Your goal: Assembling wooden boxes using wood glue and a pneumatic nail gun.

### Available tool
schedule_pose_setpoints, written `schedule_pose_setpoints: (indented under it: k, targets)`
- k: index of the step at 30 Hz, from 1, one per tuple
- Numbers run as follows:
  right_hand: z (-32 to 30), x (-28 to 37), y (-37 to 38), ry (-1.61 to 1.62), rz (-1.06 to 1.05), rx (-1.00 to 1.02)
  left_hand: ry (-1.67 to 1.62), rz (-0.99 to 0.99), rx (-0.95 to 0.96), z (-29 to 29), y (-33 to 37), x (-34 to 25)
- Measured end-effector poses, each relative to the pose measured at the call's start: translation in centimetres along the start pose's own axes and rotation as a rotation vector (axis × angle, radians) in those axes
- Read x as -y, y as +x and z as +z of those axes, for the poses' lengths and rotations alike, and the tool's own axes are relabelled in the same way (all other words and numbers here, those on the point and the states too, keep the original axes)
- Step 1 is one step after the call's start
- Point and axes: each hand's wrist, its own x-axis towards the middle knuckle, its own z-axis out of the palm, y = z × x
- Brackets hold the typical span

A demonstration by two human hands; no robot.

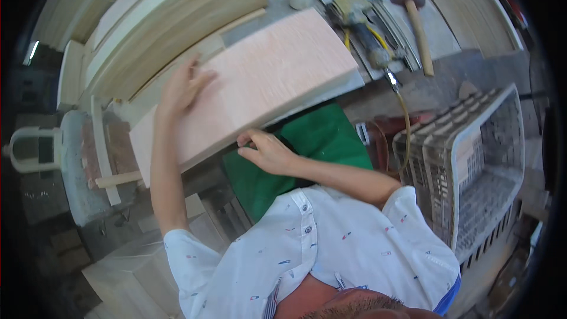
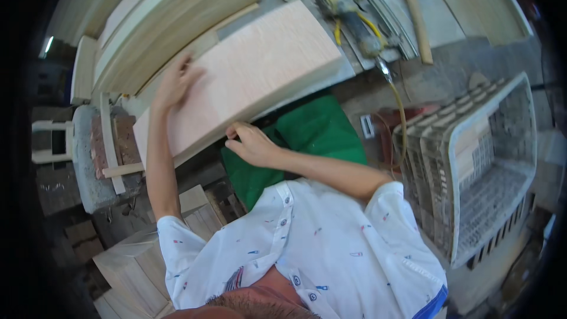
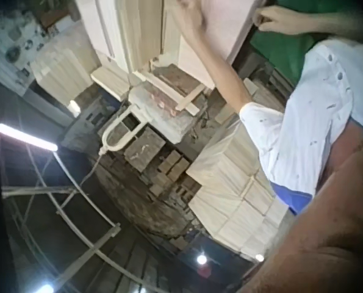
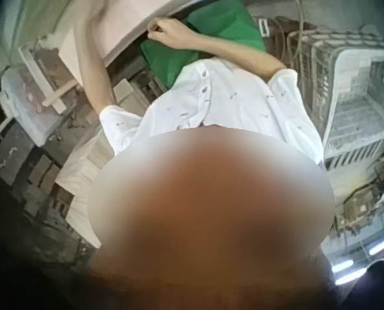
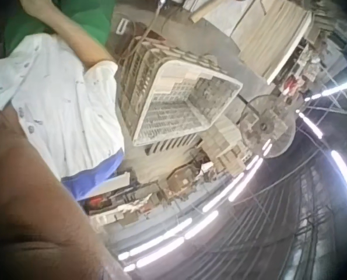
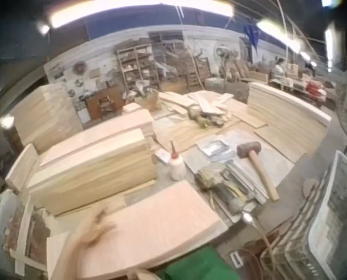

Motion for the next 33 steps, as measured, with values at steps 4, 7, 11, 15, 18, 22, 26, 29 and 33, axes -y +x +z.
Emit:
schedule_pose_setpoints:
  k: [4,7,11,15,18,22,26,29,33]
  targets:
    - [-7.5,3.1,-0.5,0.021,0.132,-0.031,0.190,-0.002,-0.232,-2.8,-6.6,0.4]
    - [-15.0,4.7,-2.8,0.215,0.150,-0.561,0.265,-0.159,-0.339,-4.4,-13.9,3.5]
    - [-19.5,3.7,-2.2,0.218,0.095,-0.876,0.200,-0.392,-0.410,-4.6,-21.5,4.9]
    - [-19.4,2.3,-0.9,0.101,0.214,-0.731,0.130,-0.372,-0.493,-2.5,-22.0,5.5]
    - [-21.7,0.8,0.3,0.042,0.139,-0.714,0.183,-0.388,-0.499,-2.3,-19.9,5.2]
    - [-23.9,0.8,2.9,-0.032,0.142,-0.599,0.217,-0.495,-0.574,-1.9,-19.5,3.8]
    - [-24.2,1.4,3.8,-0.190,0.176,-0.531,0.208,-0.571,-0.623,-1.3,-21.4,5.5]
    - [-25.1,2.8,4.0,-0.262,0.211,-0.478,0.091,-0.611,-0.618,-1.4,-20.9,4.9]
    - [-27.1,3.0,4.0,-0.358,0.276,-0.448,0.194,-0.656,-0.549,-1.5,-18.7,4.7]
